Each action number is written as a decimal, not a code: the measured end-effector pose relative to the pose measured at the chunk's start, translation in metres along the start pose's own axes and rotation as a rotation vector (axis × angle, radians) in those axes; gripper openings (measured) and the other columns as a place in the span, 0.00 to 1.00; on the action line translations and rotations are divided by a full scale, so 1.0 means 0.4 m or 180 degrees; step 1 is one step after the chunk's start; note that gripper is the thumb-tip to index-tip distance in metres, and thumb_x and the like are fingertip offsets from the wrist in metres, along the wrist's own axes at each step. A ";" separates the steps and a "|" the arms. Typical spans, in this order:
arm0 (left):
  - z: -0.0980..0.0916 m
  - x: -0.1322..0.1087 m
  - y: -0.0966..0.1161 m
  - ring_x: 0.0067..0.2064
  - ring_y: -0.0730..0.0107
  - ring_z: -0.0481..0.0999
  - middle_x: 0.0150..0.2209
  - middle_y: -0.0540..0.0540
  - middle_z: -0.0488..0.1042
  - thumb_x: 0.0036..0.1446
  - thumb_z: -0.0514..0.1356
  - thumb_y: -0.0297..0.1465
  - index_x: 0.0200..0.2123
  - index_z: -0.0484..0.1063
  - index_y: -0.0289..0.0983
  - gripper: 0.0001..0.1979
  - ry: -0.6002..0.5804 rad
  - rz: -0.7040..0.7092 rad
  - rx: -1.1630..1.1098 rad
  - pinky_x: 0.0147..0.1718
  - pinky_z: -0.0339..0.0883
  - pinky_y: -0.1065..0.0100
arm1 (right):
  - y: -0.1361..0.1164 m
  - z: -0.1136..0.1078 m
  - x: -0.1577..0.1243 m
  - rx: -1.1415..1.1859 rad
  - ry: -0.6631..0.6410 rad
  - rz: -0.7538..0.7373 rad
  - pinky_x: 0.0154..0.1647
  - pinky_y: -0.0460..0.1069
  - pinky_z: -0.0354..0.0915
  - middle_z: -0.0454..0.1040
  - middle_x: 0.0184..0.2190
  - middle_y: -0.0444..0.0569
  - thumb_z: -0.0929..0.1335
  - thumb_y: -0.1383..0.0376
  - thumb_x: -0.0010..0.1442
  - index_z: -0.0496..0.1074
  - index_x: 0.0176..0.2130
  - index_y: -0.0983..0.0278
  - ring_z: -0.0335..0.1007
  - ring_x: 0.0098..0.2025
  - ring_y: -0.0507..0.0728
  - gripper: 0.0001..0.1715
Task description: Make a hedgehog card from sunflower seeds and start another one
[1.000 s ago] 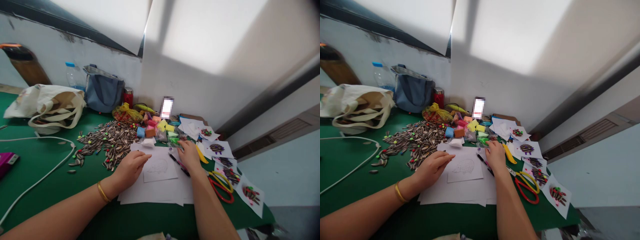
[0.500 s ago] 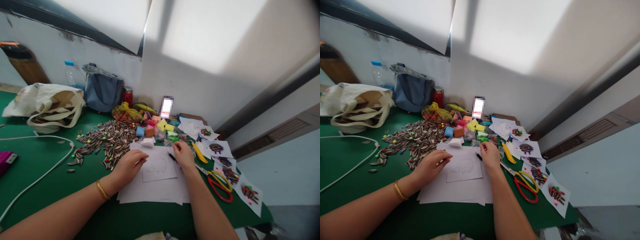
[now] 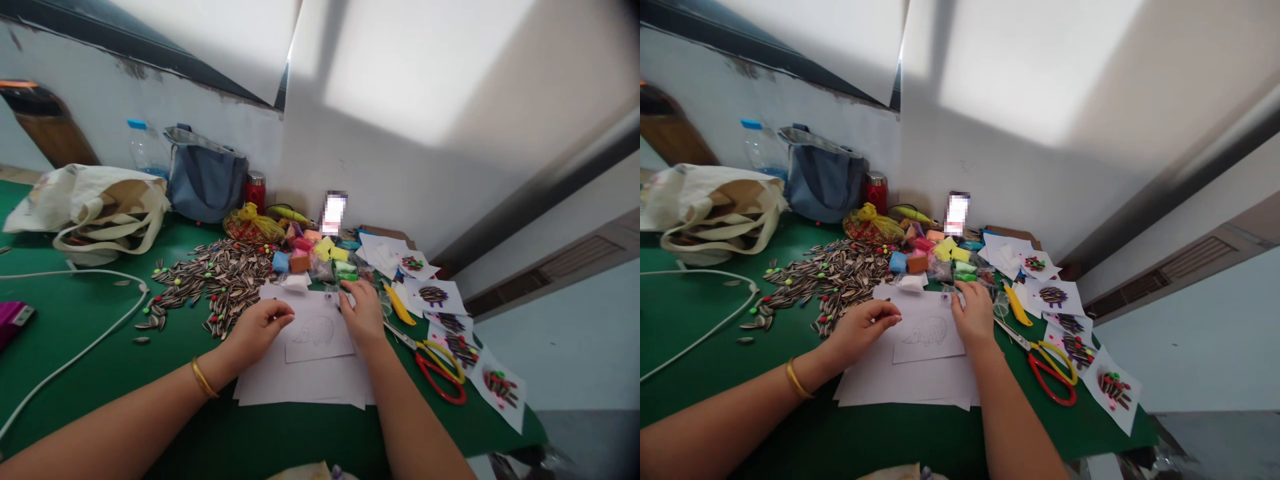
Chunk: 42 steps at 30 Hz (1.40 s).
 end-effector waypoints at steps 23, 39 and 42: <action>0.071 -0.042 -0.007 0.29 0.74 0.67 0.26 0.53 0.70 0.47 0.69 0.42 0.27 0.71 0.36 0.16 -0.0207 -0.0976 -0.1930 0.30 0.62 0.71 | -0.229 0.034 -0.070 0.2414 -0.0858 -0.0226 0.37 0.49 0.63 0.73 0.28 0.44 0.73 0.58 0.59 0.77 0.32 0.61 0.68 0.33 0.54 0.09; 0.047 -0.029 0.014 0.33 0.69 0.71 0.28 0.50 0.72 0.56 0.61 0.41 0.30 0.72 0.37 0.13 -0.0193 -0.0434 -0.1175 0.34 0.66 0.68 | -0.205 0.047 -0.065 0.2265 -0.0831 -0.0132 0.37 0.49 0.65 0.74 0.29 0.45 0.70 0.58 0.62 0.75 0.30 0.61 0.69 0.33 0.54 0.11; 0.046 -0.025 0.007 0.34 0.68 0.72 0.29 0.50 0.73 0.59 0.59 0.41 0.31 0.73 0.37 0.13 -0.0187 -0.0395 -0.1174 0.37 0.67 0.67 | -0.197 0.052 -0.062 0.2259 -0.0858 -0.0126 0.39 0.50 0.66 0.76 0.30 0.46 0.68 0.57 0.63 0.77 0.33 0.60 0.70 0.35 0.55 0.12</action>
Point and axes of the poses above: each hand's wrist, its own x-axis towards the middle knuckle, its own z-axis out of the palm, y = z × x, the point moved 10 cm from there along x, towards the middle knuckle
